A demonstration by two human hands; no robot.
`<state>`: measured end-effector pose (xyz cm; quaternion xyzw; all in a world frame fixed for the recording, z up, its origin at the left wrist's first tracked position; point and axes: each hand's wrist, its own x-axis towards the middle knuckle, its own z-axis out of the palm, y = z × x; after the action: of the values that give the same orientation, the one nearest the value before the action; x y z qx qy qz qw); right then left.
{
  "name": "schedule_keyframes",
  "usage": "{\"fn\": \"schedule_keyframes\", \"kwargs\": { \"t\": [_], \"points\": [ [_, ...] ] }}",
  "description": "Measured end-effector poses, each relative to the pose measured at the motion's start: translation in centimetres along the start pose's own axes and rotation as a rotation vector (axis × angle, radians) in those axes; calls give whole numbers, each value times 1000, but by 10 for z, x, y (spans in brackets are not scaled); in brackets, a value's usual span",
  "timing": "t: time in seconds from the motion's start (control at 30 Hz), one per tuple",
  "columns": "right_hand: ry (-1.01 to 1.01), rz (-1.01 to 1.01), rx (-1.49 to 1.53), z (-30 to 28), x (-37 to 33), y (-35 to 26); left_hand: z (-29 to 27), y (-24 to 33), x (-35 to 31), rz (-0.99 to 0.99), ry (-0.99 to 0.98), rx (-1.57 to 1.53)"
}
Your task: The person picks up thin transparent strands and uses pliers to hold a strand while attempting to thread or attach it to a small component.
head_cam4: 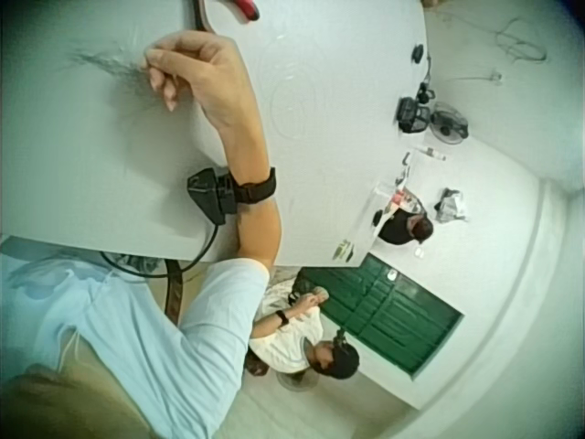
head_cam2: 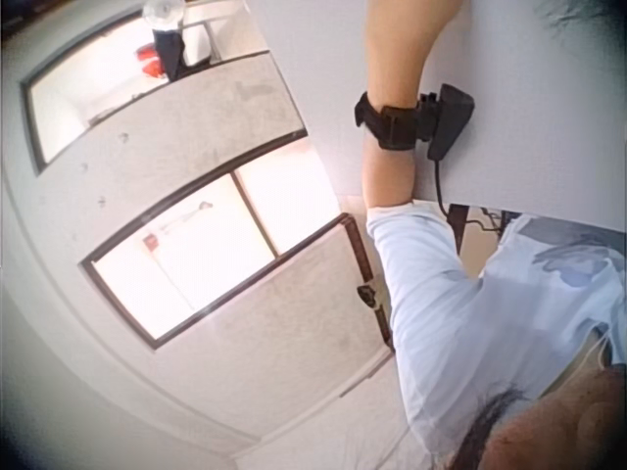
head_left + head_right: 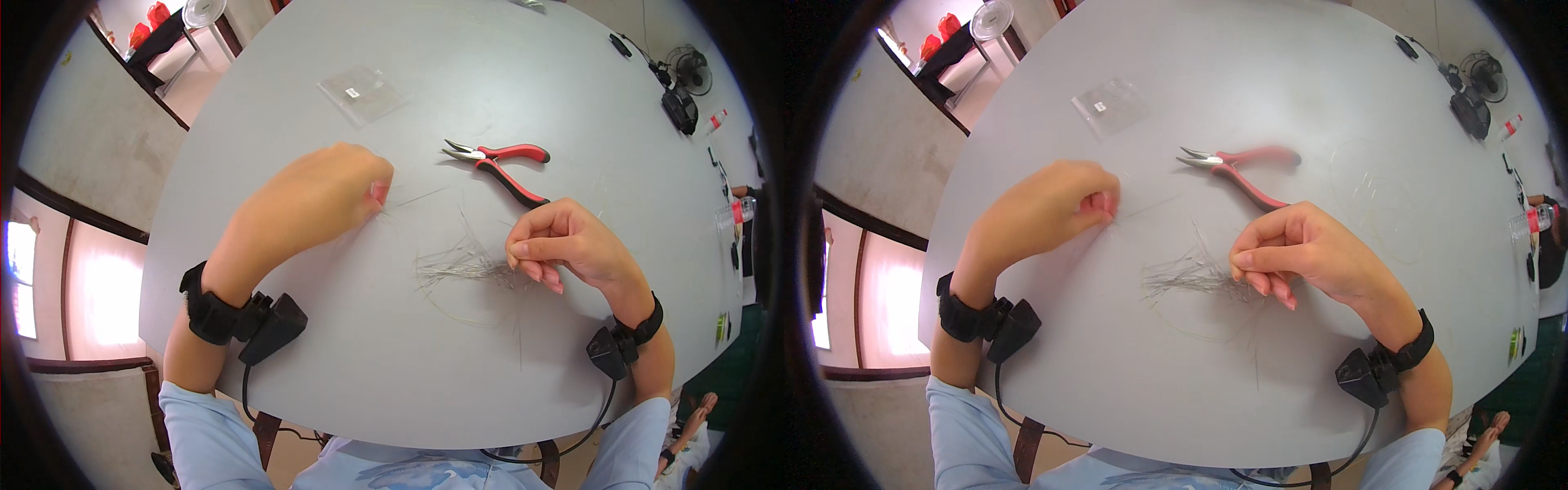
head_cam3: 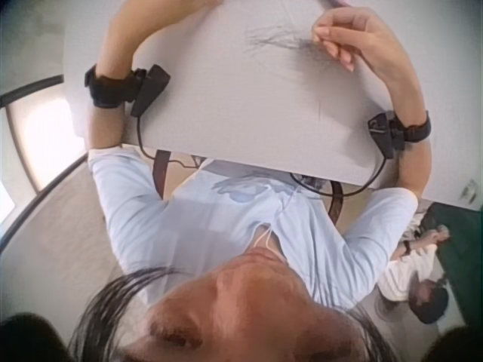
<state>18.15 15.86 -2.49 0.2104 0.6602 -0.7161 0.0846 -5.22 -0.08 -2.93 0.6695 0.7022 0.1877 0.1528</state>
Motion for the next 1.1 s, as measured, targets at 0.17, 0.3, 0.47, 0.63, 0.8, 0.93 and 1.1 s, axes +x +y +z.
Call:
{"fn": "schedule_keyframes", "kwargs": {
  "t": [0.17,0.3,0.47,0.63,0.8,0.93,1.1],
  "points": [
    [13,8,-3,-1,-1,0,2,0,0,32,231,228],
    [10,22,-11,-1,-1,-2,6,21,11,91,165,89],
    [-2,16,-3,-1,-2,-4,27,42,10,245,94,-48],
    [-16,33,1,-1,-4,-4,37,36,20,304,127,-57],
    [-21,33,2,-2,-5,-2,37,35,24,231,73,-47],
    [-42,36,9,-5,-5,-1,37,36,25,243,77,-32],
    [-47,29,21,-5,-5,0,36,39,24,235,119,-146]
  ]
}}
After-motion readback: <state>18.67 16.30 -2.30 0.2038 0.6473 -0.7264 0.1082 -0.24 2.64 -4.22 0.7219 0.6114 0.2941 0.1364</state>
